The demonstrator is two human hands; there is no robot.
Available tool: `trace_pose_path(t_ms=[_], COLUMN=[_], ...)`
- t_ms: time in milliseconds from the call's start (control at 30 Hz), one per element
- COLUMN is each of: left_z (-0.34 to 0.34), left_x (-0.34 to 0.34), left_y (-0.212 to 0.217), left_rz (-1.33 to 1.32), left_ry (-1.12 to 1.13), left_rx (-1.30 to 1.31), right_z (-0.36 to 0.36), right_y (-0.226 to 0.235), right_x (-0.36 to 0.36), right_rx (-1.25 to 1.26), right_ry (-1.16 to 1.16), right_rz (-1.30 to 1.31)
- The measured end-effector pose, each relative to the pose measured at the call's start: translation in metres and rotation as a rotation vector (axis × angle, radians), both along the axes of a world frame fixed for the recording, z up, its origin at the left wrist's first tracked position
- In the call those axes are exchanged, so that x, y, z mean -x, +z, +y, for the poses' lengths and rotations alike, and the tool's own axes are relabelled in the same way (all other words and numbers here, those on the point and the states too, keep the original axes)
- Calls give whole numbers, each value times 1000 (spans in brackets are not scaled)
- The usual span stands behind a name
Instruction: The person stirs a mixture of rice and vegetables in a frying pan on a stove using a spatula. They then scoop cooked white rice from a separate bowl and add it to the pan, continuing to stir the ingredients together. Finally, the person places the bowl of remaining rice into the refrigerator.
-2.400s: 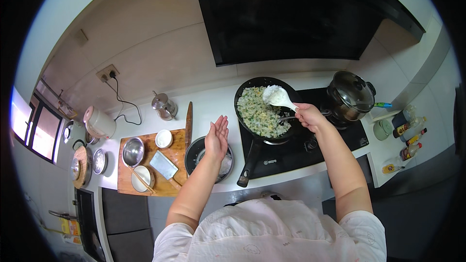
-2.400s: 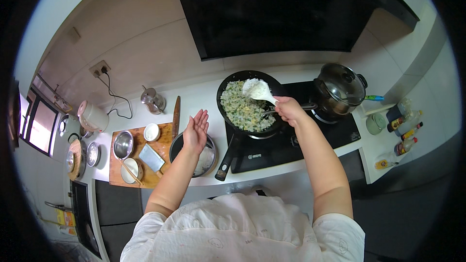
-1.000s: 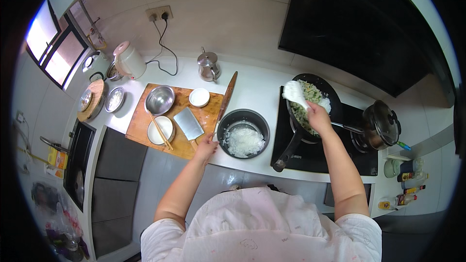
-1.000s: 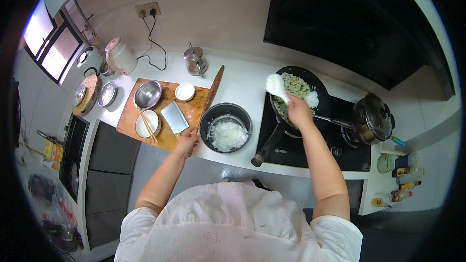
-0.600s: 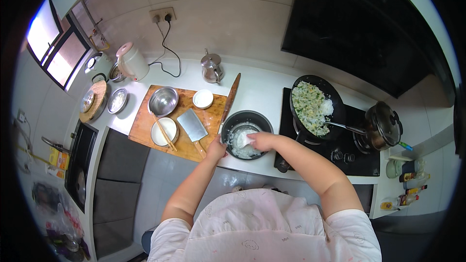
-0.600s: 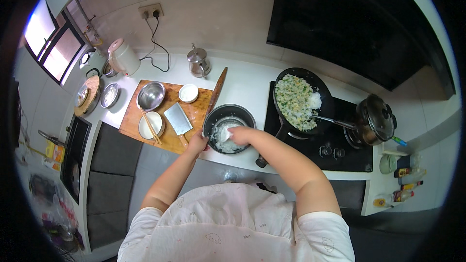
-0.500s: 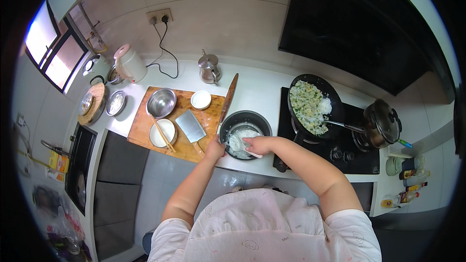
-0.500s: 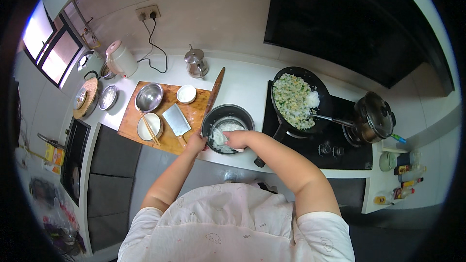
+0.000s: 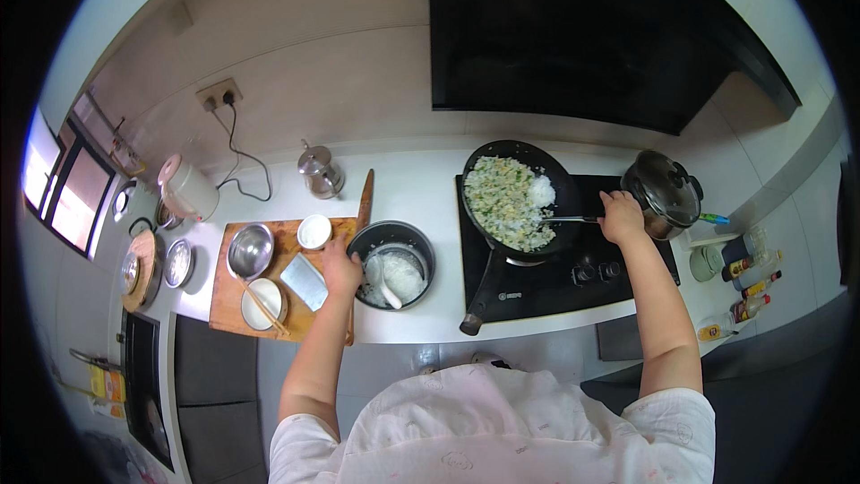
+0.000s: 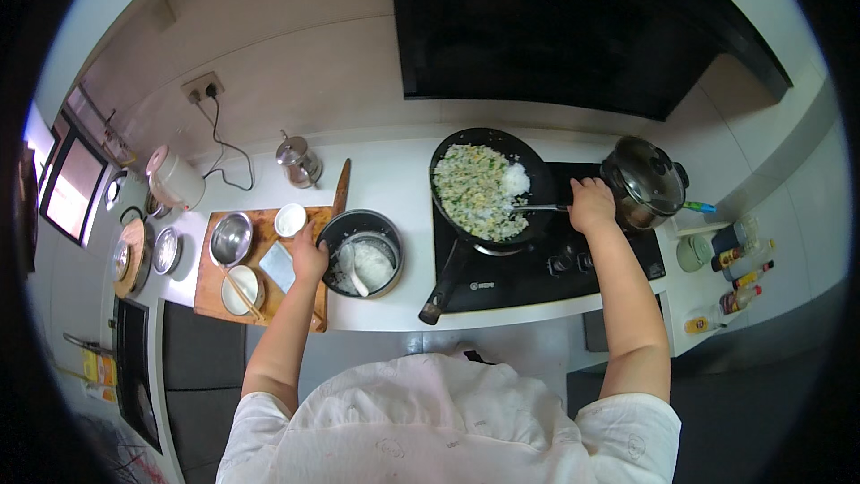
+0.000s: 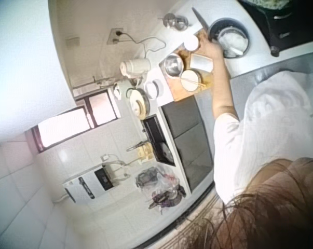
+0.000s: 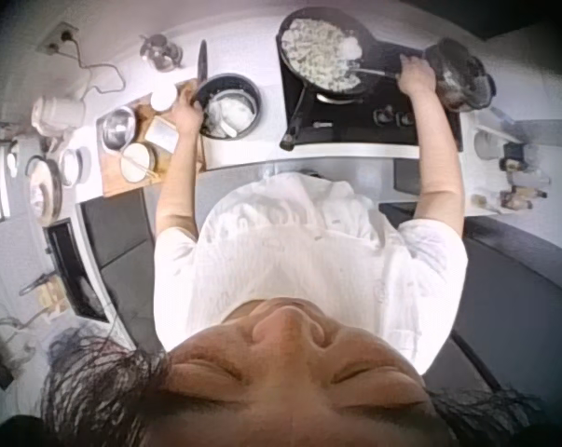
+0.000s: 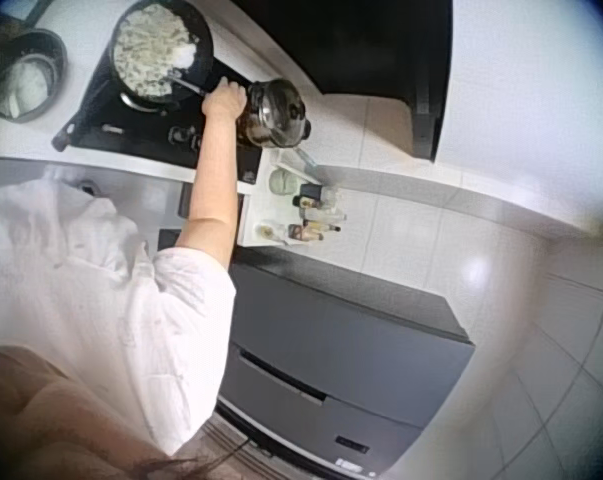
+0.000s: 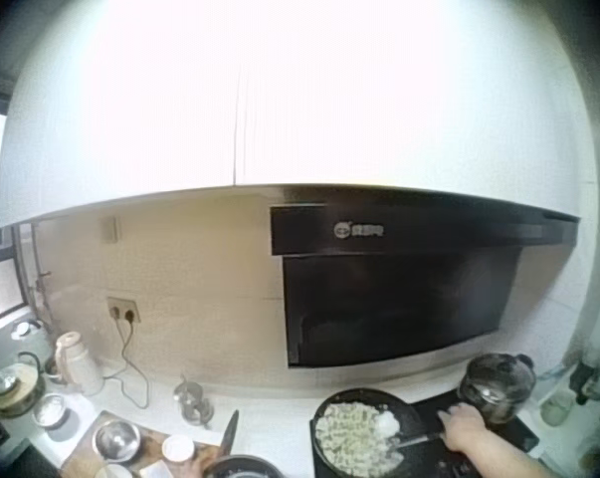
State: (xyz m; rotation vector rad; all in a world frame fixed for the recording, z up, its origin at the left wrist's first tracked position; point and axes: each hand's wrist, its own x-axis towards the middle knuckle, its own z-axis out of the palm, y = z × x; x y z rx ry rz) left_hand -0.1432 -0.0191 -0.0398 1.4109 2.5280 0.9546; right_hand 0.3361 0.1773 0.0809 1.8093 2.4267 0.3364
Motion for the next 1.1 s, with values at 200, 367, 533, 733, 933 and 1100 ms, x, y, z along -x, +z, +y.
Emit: trace_pose_path(t_ms=[200, 367, 533, 733, 933, 1100], left_z=[32, 28, 22, 13, 3, 1], left_x=[-101, -167, -182, -181, -188, -185], left_y=[6, 24, 34, 20, 34, 36], left_rz=[-421, -531, -555, -756, -1041, -1124], left_ry=[-654, -716, -737, -716, -642, -605], left_rx=[252, 458, 527, 463, 442, 440], right_z=[4, -4, 25, 29, 16, 1], right_y=[-31, -21, -48, -40, 4, 64], right_x=[-40, -34, -73, -63, -54, -14], right_rx=[230, 68, -15, 203, 254, -198], right_ry=[-7, 215, 235, 200, 302, 553], right_rz=[-59, 46, 77, -57, 67, -35])
